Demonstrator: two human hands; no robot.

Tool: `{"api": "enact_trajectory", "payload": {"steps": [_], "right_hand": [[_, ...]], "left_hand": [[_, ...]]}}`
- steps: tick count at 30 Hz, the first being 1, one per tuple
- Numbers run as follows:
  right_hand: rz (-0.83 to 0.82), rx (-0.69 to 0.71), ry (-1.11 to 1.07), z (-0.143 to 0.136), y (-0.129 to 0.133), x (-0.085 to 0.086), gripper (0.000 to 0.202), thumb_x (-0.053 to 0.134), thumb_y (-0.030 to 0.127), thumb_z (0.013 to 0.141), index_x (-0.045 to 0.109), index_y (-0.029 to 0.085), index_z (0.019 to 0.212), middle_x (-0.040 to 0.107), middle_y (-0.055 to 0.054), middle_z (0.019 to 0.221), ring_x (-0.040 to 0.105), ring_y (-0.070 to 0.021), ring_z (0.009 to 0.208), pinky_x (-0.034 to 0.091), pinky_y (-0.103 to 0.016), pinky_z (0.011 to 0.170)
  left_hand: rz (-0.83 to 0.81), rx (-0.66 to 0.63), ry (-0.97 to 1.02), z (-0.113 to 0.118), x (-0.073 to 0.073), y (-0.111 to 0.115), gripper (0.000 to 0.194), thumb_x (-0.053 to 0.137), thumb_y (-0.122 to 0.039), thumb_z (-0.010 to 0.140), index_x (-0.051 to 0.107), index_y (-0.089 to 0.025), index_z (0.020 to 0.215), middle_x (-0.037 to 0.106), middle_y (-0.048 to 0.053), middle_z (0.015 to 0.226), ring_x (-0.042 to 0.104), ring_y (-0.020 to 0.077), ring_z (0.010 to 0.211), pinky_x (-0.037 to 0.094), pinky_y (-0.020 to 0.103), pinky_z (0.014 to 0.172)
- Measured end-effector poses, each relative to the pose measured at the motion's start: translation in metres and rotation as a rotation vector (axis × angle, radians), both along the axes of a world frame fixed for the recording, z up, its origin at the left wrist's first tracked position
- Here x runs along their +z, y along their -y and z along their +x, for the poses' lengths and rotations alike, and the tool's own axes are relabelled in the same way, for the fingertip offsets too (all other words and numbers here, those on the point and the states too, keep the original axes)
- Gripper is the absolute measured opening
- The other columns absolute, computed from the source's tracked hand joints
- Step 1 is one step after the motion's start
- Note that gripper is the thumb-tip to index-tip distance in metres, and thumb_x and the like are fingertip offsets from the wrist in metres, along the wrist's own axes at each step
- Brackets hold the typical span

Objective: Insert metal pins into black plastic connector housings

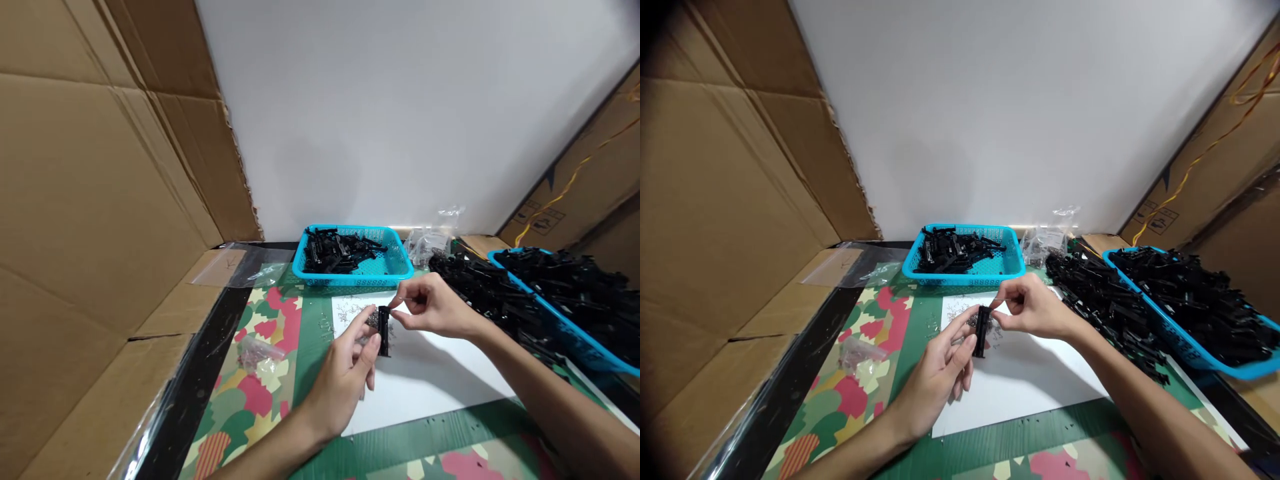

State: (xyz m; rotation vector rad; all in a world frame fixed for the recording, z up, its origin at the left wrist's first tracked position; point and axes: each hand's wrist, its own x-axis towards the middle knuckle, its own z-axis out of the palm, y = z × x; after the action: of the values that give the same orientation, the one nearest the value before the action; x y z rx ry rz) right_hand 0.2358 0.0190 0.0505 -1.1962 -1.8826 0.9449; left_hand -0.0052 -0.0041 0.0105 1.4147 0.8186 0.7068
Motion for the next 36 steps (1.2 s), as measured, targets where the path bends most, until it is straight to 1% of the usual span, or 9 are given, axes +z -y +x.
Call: {"api": "enact_trajectory", "payload": {"steps": [2, 5, 9, 14, 18, 22, 28, 33, 36], "right_hand": [[-0.05, 0.054, -0.058, -0.005, 0.003, -0.012, 0.019, 0.078, 0.033, 0.086, 0.071, 0.015, 0.083, 0.03, 0.012, 0.054, 0.022, -0.0071, 0.052, 0.018, -0.024, 0.049], [-0.082, 0.095, -0.07, -0.009, 0.002, -0.02, 0.022, 0.079, 0.035, 0.089, 0.077, 0.013, 0.09, 0.033, 0.011, 0.056, 0.024, -0.0077, 0.053, 0.019, -0.025, 0.05], [-0.129, 0.053, -0.108, -0.002, 0.001, -0.022, 0.023, 0.079, 0.037, 0.093, 0.075, 0.015, 0.099, 0.034, 0.01, 0.059, 0.026, -0.0088, 0.056, 0.019, -0.025, 0.052], [-0.24, 0.032, 0.001, 0.015, 0.008, -0.033, 0.026, 0.078, 0.039, 0.093, 0.074, 0.015, 0.085, 0.034, 0.009, 0.058, 0.028, -0.0094, 0.057, 0.019, -0.027, 0.053], [-0.296, 0.021, 0.136, 0.014, 0.017, -0.036, 0.029, 0.075, 0.041, 0.095, 0.079, 0.015, 0.083, 0.034, 0.008, 0.059, 0.03, -0.0098, 0.058, 0.021, -0.027, 0.054], [-0.252, -0.028, 0.234, 0.004, 0.023, -0.034, 0.017, 0.075, 0.032, 0.093, 0.082, 0.018, 0.087, 0.037, 0.008, 0.059, 0.032, -0.0098, 0.058, 0.023, -0.027, 0.056], [-0.226, -0.026, 0.335, -0.003, 0.026, -0.03, 0.014, 0.071, 0.027, 0.094, 0.081, 0.019, 0.089, 0.045, 0.006, 0.062, 0.037, -0.0111, 0.06, 0.027, -0.026, 0.057], [-0.242, 0.001, 0.37, -0.001, 0.03, -0.026, 0.016, 0.067, 0.022, 0.095, 0.082, 0.021, 0.097, 0.052, 0.005, 0.066, 0.042, -0.0114, 0.062, 0.028, -0.025, 0.059], [-0.245, 0.024, 0.368, 0.001, 0.03, -0.026, 0.018, 0.065, 0.019, 0.093, 0.082, 0.021, 0.099, 0.047, 0.006, 0.064, 0.039, -0.0111, 0.06, 0.027, -0.024, 0.057]], "left_hand": [[0.012, -0.035, 0.005, 0.001, -0.003, 0.0, 0.071, 0.059, -0.059, 0.107, 0.042, -0.024, 0.166, 0.065, 0.006, 0.109, 0.056, 0.0072, 0.058, 0.041, 0.02, 0.048], [-0.002, -0.066, 0.048, 0.002, -0.005, -0.001, 0.072, 0.065, -0.055, 0.105, 0.042, -0.025, 0.166, 0.064, 0.001, 0.093, 0.058, 0.0082, 0.056, 0.042, 0.02, 0.049], [-0.047, 0.005, 0.096, 0.003, -0.004, -0.007, 0.069, 0.071, -0.055, 0.102, 0.054, -0.019, 0.158, 0.066, 0.001, 0.086, 0.053, 0.0061, 0.047, 0.035, 0.02, 0.043], [-0.063, 0.105, 0.16, 0.004, -0.001, -0.012, 0.058, 0.08, -0.053, 0.097, 0.064, -0.016, 0.137, 0.062, -0.004, 0.072, 0.049, 0.0051, 0.044, 0.031, 0.018, 0.04], [-0.097, 0.123, 0.209, 0.004, -0.002, -0.014, 0.053, 0.087, -0.056, 0.089, 0.054, -0.023, 0.114, 0.066, -0.005, 0.079, 0.05, 0.0048, 0.043, 0.031, 0.017, 0.04], [-0.064, 0.102, 0.14, 0.002, -0.006, -0.013, 0.043, 0.075, -0.057, 0.099, 0.048, -0.023, 0.1, 0.06, -0.006, 0.08, 0.046, 0.0045, 0.049, 0.03, 0.018, 0.044], [0.103, -0.008, 0.002, -0.003, -0.004, -0.007, 0.04, 0.052, -0.058, 0.112, 0.052, -0.021, 0.096, 0.043, -0.005, 0.081, 0.034, 0.0105, 0.065, 0.028, 0.024, 0.055], [0.144, -0.006, -0.043, -0.002, 0.003, -0.006, 0.033, 0.056, -0.053, 0.111, 0.058, -0.021, 0.101, 0.046, -0.005, 0.08, 0.04, 0.0127, 0.07, 0.031, 0.027, 0.062], [0.137, -0.006, -0.066, -0.001, 0.004, -0.006, 0.027, 0.059, -0.05, 0.11, 0.064, -0.023, 0.107, 0.05, -0.004, 0.083, 0.043, 0.0129, 0.071, 0.033, 0.027, 0.064]]}}
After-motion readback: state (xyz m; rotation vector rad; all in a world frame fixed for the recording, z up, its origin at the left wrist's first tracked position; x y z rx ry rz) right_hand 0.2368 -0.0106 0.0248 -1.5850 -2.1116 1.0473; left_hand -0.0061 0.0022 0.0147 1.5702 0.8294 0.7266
